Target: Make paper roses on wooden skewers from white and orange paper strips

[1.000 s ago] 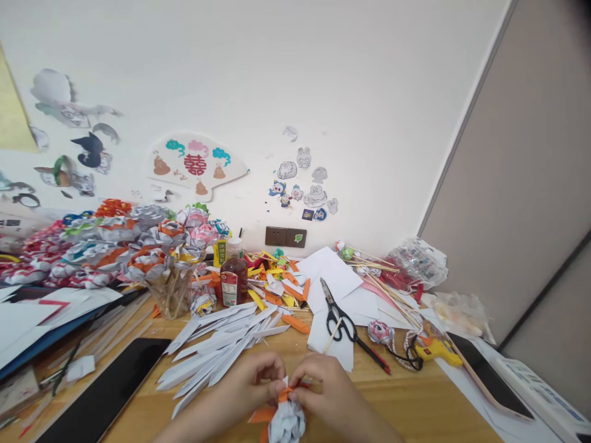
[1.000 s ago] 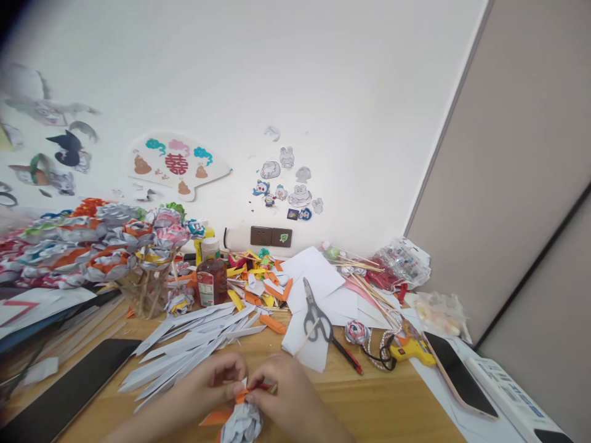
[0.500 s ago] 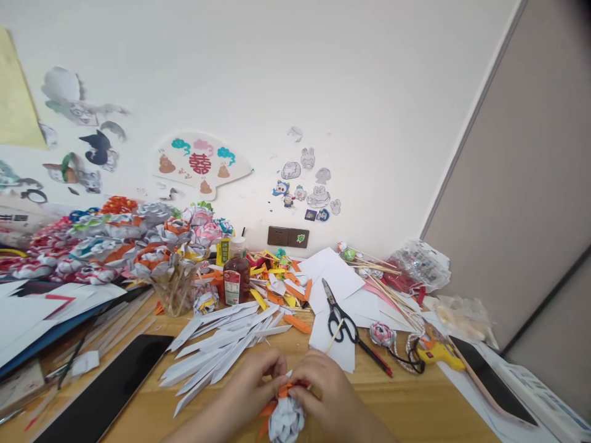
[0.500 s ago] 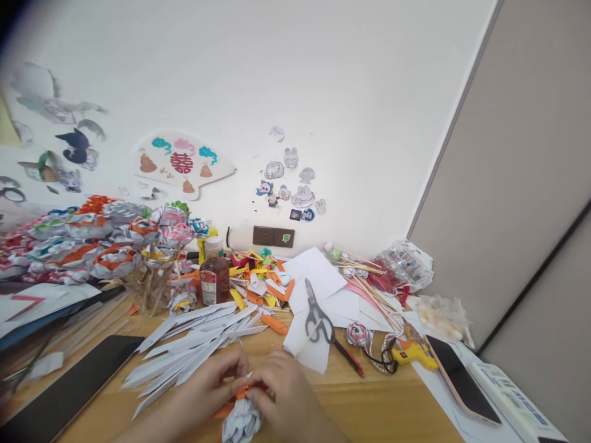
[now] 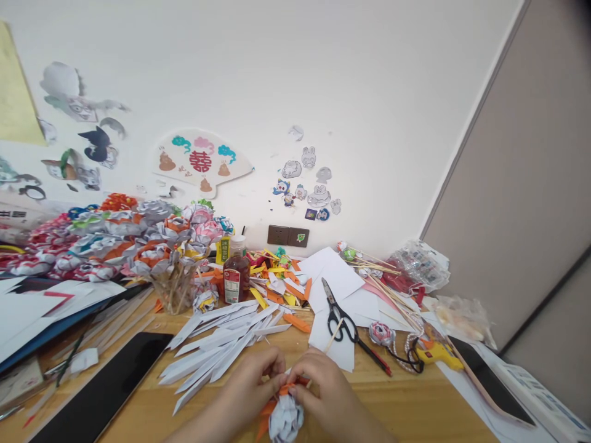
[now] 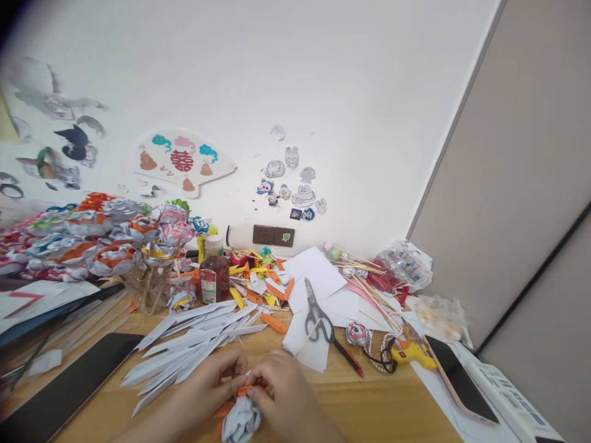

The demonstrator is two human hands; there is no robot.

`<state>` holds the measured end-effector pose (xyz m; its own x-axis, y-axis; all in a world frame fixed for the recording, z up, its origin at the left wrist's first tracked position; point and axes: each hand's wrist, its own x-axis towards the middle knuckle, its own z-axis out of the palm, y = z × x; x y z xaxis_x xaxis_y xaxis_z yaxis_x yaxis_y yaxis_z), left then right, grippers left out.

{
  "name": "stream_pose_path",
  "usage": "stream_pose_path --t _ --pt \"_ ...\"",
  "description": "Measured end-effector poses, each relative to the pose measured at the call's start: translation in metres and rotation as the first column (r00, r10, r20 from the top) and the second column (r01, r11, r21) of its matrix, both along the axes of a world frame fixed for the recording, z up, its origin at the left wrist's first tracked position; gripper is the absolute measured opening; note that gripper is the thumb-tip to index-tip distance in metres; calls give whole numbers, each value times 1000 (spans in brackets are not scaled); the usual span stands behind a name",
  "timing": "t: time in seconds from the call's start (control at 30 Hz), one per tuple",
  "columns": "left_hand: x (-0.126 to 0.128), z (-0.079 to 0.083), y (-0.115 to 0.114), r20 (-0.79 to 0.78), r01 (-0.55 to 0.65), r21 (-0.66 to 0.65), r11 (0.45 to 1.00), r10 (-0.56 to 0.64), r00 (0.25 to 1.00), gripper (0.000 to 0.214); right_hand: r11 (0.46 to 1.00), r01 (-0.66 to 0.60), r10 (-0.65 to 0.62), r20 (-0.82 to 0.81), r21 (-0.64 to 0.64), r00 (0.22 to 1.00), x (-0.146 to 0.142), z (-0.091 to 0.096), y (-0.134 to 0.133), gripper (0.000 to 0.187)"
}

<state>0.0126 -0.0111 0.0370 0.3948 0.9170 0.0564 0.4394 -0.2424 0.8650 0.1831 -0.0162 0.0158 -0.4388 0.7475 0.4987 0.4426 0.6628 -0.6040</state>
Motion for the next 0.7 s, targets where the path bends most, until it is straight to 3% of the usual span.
stream_pose_path --t 0.1,0.27,0.53,0.7 --pt "0 0 -1 -13 -11 14 1000 11 1000 20 992 -25 24 10 124 1000 0 0 -2 10" --pt "-1 -1 2 -10 -10 3 1000 11 1000 15 950 -77 55 80 302 995 0 3 -3 24" --pt "1 -7 2 33 -9 -29 1000 10 999 18 975 -75 55 101 209 993 1 1 2 18" --pt "1 -7 4 14 -16 -3 1000 16 1000 11 943 -98 57 138 318 989 -1 7 -3 26"
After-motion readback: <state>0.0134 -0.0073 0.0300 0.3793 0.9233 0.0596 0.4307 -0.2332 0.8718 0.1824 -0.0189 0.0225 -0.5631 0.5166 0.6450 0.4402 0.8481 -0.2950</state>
